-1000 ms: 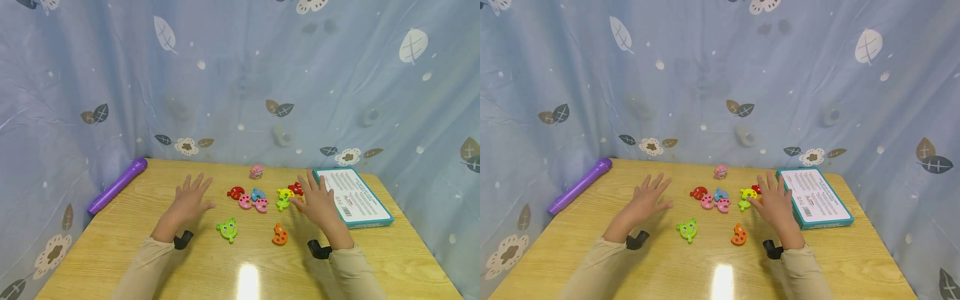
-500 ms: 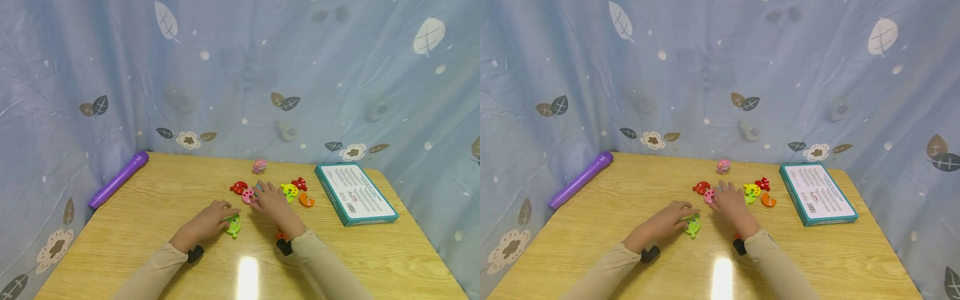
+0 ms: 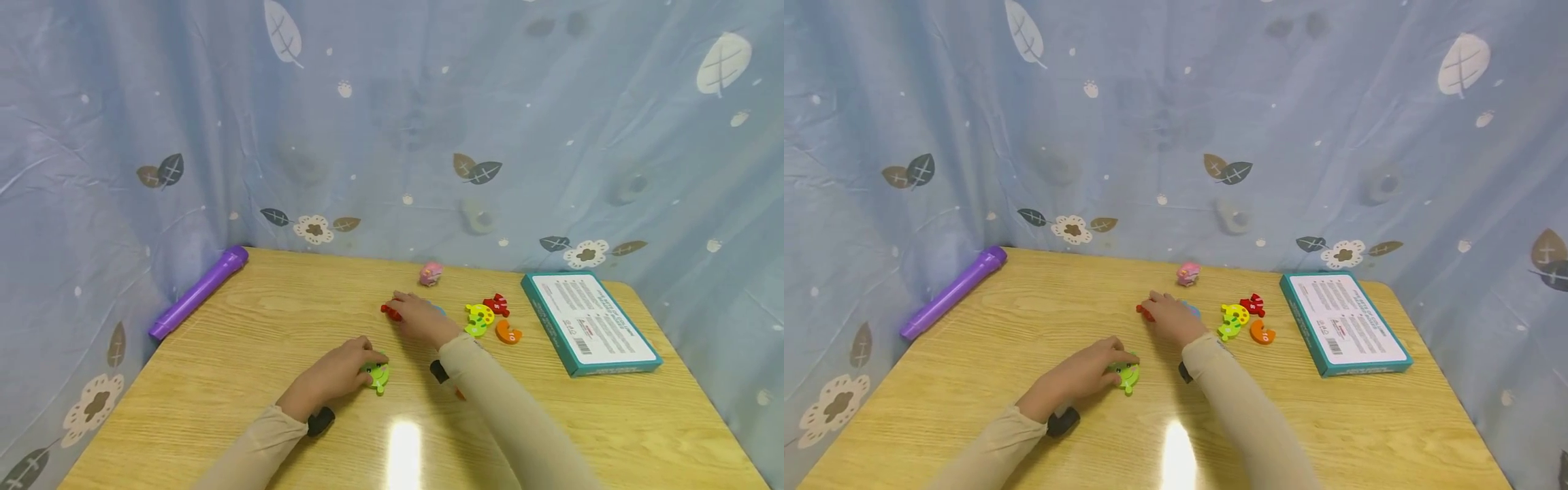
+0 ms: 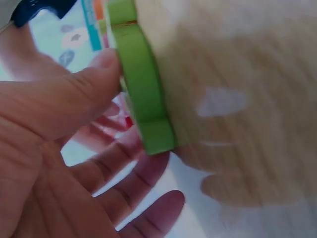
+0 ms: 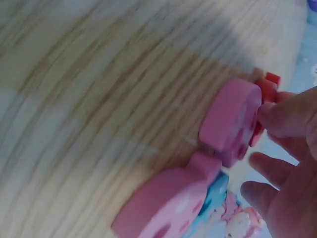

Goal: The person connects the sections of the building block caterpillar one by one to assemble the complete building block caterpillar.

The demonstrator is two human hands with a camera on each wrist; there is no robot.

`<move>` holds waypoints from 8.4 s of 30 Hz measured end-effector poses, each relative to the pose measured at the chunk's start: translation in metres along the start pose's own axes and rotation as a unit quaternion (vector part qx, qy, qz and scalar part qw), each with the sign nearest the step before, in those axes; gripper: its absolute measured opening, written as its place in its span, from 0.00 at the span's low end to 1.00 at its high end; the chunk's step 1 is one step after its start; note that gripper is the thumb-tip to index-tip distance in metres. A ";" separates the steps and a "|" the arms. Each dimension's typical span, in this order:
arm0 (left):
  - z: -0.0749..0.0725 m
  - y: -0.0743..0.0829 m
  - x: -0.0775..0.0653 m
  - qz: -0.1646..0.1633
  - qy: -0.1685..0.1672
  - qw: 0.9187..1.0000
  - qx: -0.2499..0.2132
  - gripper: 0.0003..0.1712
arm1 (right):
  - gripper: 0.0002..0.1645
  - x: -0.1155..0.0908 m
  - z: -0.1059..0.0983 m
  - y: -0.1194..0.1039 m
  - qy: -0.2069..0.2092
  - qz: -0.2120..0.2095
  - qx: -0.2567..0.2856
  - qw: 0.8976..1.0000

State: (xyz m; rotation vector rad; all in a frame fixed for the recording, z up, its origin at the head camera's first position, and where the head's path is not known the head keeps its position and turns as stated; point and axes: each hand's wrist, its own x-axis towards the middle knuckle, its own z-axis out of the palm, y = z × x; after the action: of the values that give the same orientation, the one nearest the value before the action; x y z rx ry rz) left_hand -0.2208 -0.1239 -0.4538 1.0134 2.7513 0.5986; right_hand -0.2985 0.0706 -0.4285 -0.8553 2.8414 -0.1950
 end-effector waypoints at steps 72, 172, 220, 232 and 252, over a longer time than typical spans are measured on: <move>-0.011 -0.013 -0.012 -0.093 0.003 0.995 -0.031 0.23 | 0.32 -0.082 0.036 -0.082 0.088 0.089 0.043 0.991; -0.008 -0.009 -0.009 -0.086 -0.007 0.995 -0.048 0.23 | 0.29 -0.092 0.006 -0.010 0.099 0.010 0.088 0.991; -0.010 -0.011 -0.006 -0.086 -0.009 0.995 -0.046 0.22 | 0.20 -0.076 -0.003 -0.030 0.010 -0.046 0.015 0.999; -0.011 -0.010 -0.008 -0.080 -0.008 0.996 -0.044 0.22 | 0.17 -0.067 0.005 -0.032 0.008 -0.108 0.011 0.994; -0.013 -0.007 -0.009 -0.082 -0.004 0.995 -0.047 0.23 | 0.15 -0.058 0.005 -0.029 -0.024 -0.127 -0.077 0.989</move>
State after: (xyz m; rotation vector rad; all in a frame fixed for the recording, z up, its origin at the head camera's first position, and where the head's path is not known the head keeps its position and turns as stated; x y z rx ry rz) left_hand -0.2215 -0.1391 -0.4450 0.7579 2.7353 0.6897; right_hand -0.2339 0.0783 -0.4214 -1.2372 2.7232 0.0142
